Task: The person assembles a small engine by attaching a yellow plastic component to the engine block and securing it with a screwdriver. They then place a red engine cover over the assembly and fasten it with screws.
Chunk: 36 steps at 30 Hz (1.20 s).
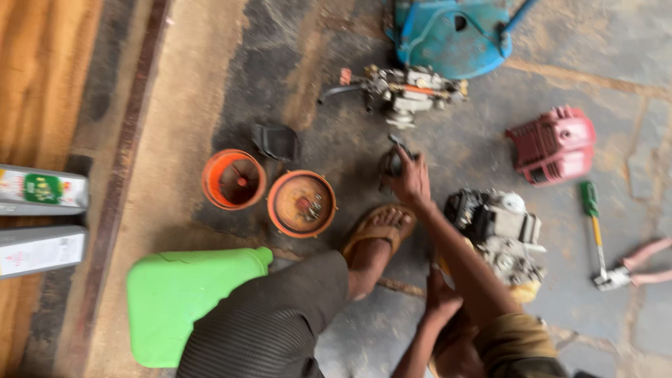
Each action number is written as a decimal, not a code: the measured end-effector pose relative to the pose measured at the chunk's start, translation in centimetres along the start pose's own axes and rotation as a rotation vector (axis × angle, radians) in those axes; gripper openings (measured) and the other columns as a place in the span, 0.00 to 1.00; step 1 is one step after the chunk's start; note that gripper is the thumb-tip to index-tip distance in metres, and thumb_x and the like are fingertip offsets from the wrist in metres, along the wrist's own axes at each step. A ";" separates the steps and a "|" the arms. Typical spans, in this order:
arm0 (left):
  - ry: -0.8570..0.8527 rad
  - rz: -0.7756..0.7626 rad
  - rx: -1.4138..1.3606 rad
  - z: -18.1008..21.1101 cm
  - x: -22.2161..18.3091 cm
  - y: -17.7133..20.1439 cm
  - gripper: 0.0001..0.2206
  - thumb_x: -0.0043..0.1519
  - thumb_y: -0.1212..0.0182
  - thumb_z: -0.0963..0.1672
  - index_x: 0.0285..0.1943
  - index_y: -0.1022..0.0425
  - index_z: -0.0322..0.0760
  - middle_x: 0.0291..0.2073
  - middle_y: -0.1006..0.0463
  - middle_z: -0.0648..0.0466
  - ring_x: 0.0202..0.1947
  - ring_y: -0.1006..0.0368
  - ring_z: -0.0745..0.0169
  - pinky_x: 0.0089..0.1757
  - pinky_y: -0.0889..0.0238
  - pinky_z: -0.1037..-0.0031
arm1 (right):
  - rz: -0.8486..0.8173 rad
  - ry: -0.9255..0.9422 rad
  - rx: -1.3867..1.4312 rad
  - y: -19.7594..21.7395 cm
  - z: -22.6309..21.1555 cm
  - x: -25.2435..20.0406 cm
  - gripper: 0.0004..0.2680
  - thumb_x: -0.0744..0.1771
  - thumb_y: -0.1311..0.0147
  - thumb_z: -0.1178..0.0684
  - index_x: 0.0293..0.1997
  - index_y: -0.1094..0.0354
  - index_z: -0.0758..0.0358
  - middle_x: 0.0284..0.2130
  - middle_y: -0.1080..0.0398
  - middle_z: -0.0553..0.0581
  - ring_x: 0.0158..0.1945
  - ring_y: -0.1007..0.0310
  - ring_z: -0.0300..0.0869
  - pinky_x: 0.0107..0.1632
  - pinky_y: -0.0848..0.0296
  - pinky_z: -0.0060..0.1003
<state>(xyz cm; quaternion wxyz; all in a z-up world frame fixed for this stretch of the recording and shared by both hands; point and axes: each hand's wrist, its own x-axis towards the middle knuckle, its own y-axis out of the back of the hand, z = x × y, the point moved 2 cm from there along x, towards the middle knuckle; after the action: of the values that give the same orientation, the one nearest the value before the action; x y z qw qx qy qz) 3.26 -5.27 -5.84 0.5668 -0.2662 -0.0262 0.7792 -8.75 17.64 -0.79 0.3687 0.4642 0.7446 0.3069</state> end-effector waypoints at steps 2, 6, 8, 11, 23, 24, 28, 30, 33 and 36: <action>-0.081 0.006 0.046 0.2 -0.3 -0.7 0.44 0.46 0.21 0.51 0.68 0.40 0.28 0.60 0.27 0.42 0.58 0.29 0.52 0.56 0.33 0.66 | 0.073 0.194 -0.007 4.0 0.1 -0.7 0.29 0.61 0.29 0.47 0.70 0.39 0.45 0.59 0.41 0.71 0.58 0.35 0.65 0.60 0.31 0.55; -0.022 0.022 0.187 1.3 -0.5 -0.4 0.45 0.46 0.18 0.51 0.69 0.38 0.29 0.59 0.25 0.42 0.57 0.27 0.52 0.57 0.33 0.65 | 0.022 0.391 -0.165 13.9 1.1 -5.5 0.29 0.58 0.28 0.48 0.66 0.37 0.45 0.58 0.40 0.71 0.58 0.36 0.68 0.60 0.32 0.56; -0.046 0.000 -0.010 2.3 -0.8 -0.7 0.45 0.47 0.19 0.50 0.72 0.39 0.27 0.58 0.25 0.39 0.56 0.27 0.49 0.56 0.31 0.64 | -0.044 0.437 -0.155 18.9 1.9 -9.1 0.29 0.59 0.30 0.49 0.68 0.38 0.46 0.58 0.40 0.71 0.58 0.35 0.67 0.61 0.31 0.56; -0.045 -0.017 -0.109 3.3 -0.6 -0.8 0.54 0.45 0.20 0.50 0.79 0.54 0.34 0.63 0.31 0.42 0.61 0.31 0.52 0.58 0.31 0.64 | -0.115 0.364 -0.203 23.1 3.3 -14.7 0.31 0.57 0.31 0.51 0.67 0.39 0.45 0.61 0.42 0.70 0.59 0.34 0.65 0.61 0.30 0.54; -0.135 -0.097 -0.139 1.4 0.2 -0.6 0.55 0.49 0.21 0.46 0.82 0.59 0.35 0.68 0.35 0.41 0.66 0.34 0.50 0.62 0.34 0.61 | 0.047 0.108 -0.200 19.7 10.7 -24.1 0.31 0.58 0.30 0.46 0.69 0.40 0.42 0.64 0.45 0.71 0.60 0.35 0.68 0.59 0.29 0.57; -0.123 -0.100 -0.134 1.4 0.2 -0.5 0.56 0.48 0.21 0.46 0.82 0.60 0.36 0.67 0.35 0.41 0.66 0.34 0.50 0.62 0.34 0.61 | 0.015 0.083 -0.193 19.2 10.7 -24.0 0.30 0.59 0.31 0.45 0.68 0.40 0.41 0.64 0.45 0.71 0.60 0.34 0.67 0.59 0.28 0.56; -0.090 -0.106 -0.079 1.4 0.6 -0.3 0.57 0.48 0.20 0.46 0.82 0.63 0.38 0.65 0.33 0.42 0.65 0.33 0.51 0.61 0.33 0.62 | -0.087 0.022 -0.258 17.9 10.5 -23.6 0.30 0.59 0.31 0.44 0.68 0.41 0.38 0.64 0.47 0.70 0.60 0.34 0.65 0.58 0.26 0.54; -0.084 -0.106 -0.064 1.2 0.3 -0.2 0.58 0.48 0.20 0.46 0.82 0.64 0.38 0.66 0.34 0.42 0.65 0.33 0.51 0.62 0.33 0.62 | -0.100 0.010 -0.294 17.6 10.6 -23.8 0.30 0.60 0.31 0.45 0.69 0.41 0.38 0.64 0.47 0.69 0.61 0.35 0.65 0.58 0.26 0.54; -0.096 -0.101 -0.082 1.3 0.2 -0.2 0.58 0.47 0.20 0.46 0.82 0.64 0.37 0.66 0.34 0.42 0.65 0.33 0.51 0.61 0.34 0.61 | -0.070 0.022 -0.267 17.7 10.9 -23.9 0.30 0.60 0.31 0.47 0.69 0.40 0.40 0.64 0.46 0.69 0.62 0.36 0.65 0.60 0.27 0.54; -0.103 -0.094 -0.090 1.5 0.2 -0.4 0.58 0.47 0.20 0.46 0.82 0.64 0.35 0.66 0.34 0.42 0.64 0.33 0.51 0.61 0.33 0.61 | -0.040 0.043 -0.227 18.2 11.1 -23.9 0.30 0.59 0.31 0.48 0.69 0.41 0.42 0.65 0.47 0.71 0.63 0.37 0.66 0.62 0.29 0.54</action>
<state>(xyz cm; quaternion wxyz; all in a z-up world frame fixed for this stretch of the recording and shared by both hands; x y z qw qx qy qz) 2.88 -4.54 -4.49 0.5881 -0.2494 -0.1029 0.7625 16.07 3.91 14.06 0.4088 0.3980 0.7218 0.3918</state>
